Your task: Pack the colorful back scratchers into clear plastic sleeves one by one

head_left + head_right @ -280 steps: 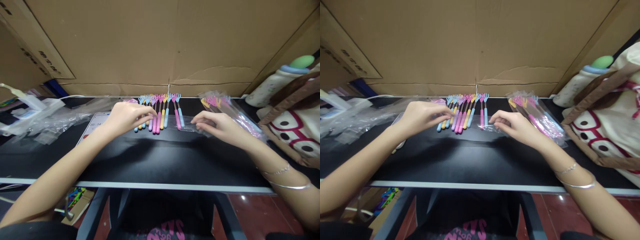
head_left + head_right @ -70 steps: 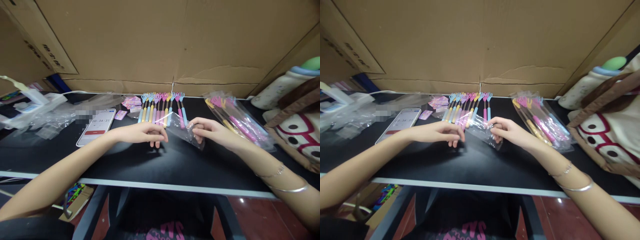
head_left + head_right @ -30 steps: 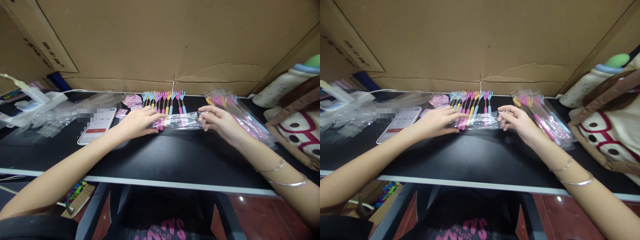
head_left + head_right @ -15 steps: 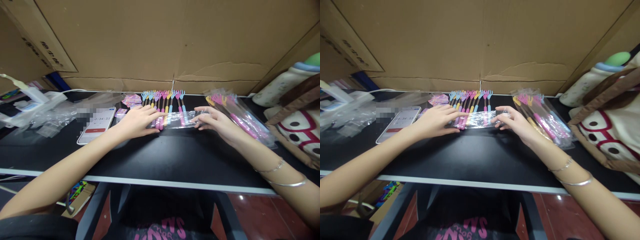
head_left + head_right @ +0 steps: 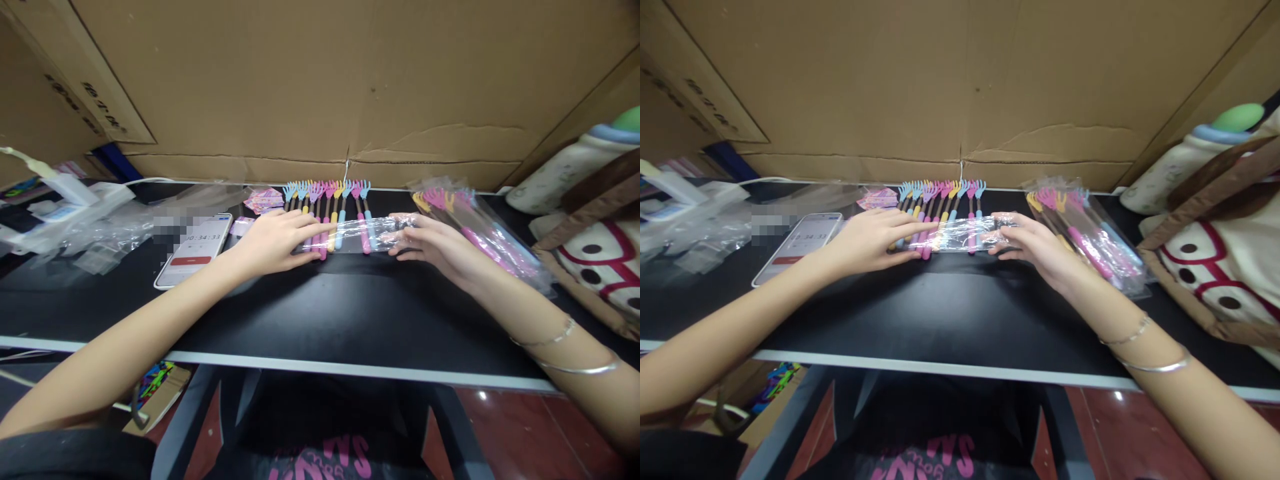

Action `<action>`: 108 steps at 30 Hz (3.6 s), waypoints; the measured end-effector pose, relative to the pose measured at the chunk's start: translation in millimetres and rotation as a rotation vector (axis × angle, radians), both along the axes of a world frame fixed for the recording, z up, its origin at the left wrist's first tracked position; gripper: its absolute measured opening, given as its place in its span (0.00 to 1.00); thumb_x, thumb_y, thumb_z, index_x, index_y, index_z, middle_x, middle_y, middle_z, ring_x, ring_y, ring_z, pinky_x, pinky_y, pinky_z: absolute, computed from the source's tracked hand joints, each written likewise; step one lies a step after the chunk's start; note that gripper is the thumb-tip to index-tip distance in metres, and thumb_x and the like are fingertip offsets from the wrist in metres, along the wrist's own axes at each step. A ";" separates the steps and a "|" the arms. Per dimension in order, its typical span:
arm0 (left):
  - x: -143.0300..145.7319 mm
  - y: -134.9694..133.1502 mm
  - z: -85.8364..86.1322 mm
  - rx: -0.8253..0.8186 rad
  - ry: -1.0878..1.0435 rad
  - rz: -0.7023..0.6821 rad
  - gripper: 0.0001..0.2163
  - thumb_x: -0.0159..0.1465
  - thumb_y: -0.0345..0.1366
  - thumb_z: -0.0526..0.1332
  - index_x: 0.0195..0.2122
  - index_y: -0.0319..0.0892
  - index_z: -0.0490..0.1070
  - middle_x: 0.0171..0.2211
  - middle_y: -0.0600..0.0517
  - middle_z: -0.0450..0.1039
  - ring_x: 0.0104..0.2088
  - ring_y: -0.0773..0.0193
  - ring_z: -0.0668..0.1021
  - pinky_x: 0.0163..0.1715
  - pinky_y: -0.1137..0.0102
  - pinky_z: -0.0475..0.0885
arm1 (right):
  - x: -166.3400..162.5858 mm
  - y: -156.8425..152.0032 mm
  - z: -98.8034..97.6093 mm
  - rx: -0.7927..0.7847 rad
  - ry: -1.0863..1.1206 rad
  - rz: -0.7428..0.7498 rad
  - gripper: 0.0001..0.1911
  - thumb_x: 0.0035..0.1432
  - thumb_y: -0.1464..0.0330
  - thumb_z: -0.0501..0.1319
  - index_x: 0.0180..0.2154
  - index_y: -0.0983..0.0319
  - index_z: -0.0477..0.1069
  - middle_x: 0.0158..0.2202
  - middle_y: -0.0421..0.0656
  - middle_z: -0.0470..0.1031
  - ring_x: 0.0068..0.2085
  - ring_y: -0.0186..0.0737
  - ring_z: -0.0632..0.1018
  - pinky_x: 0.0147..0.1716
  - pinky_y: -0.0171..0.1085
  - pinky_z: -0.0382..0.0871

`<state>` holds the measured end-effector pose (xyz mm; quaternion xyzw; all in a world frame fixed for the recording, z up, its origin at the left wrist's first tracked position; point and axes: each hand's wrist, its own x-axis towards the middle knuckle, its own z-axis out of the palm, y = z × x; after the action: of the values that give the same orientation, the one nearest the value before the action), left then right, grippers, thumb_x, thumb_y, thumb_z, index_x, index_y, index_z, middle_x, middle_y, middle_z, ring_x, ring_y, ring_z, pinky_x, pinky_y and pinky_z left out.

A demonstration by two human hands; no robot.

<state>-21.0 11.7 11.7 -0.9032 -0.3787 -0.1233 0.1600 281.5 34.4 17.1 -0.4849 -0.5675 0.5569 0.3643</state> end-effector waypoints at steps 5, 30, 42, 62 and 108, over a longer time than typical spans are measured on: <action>0.0 0.4 1.4 0.000 -0.001 -0.006 0.23 0.70 0.49 0.51 0.63 0.48 0.63 0.53 0.48 0.74 0.48 0.58 0.77 0.42 0.68 0.68 | -1.1 -0.3 4.1 -0.045 0.123 -0.038 0.08 0.55 0.67 0.63 0.39 0.56 0.70 0.38 0.40 0.81 0.36 0.37 0.81 0.40 0.38 0.75; -2.5 -0.3 5.6 0.006 -0.039 0.018 0.18 0.69 0.43 0.56 0.60 0.49 0.66 0.46 0.51 0.77 0.44 0.61 0.79 0.37 0.72 0.68 | 1.6 -1.1 1.8 0.039 0.025 0.081 0.13 0.57 0.62 0.65 0.44 0.56 0.72 0.41 0.43 0.82 0.40 0.42 0.83 0.48 0.46 0.74; -2.2 -1.9 9.6 -0.129 -0.164 0.045 0.19 0.69 0.49 0.56 0.58 0.53 0.68 0.51 0.53 0.76 0.46 0.62 0.79 0.34 0.74 0.67 | 3.8 3.6 -1.3 0.078 0.031 0.058 0.16 0.56 0.56 0.65 0.44 0.56 0.73 0.41 0.43 0.83 0.43 0.44 0.82 0.51 0.46 0.72; -3.4 2.5 9.8 -0.353 -0.281 0.041 0.20 0.69 0.49 0.54 0.60 0.51 0.66 0.41 0.53 0.78 0.37 0.64 0.78 0.32 0.74 0.63 | -1.0 -4.4 -2.4 0.255 -0.064 0.213 0.16 0.58 0.55 0.64 0.47 0.52 0.78 0.48 0.42 0.80 0.47 0.44 0.79 0.52 0.45 0.71; -7.8 8.8 15.7 -0.825 -0.451 -0.010 0.24 0.65 0.50 0.59 0.59 0.43 0.67 0.43 0.48 0.79 0.29 0.67 0.78 0.31 0.73 0.69 | 7.2 7.7 -11.9 0.125 -0.032 0.223 0.24 0.56 0.50 0.65 0.48 0.57 0.75 0.43 0.46 0.81 0.35 0.45 0.84 0.51 0.52 0.72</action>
<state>-28.7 20.5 27.4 -0.8438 -0.4171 -0.1567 -0.2992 288.6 42.1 5.2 -0.4039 -0.6572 0.5499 0.3204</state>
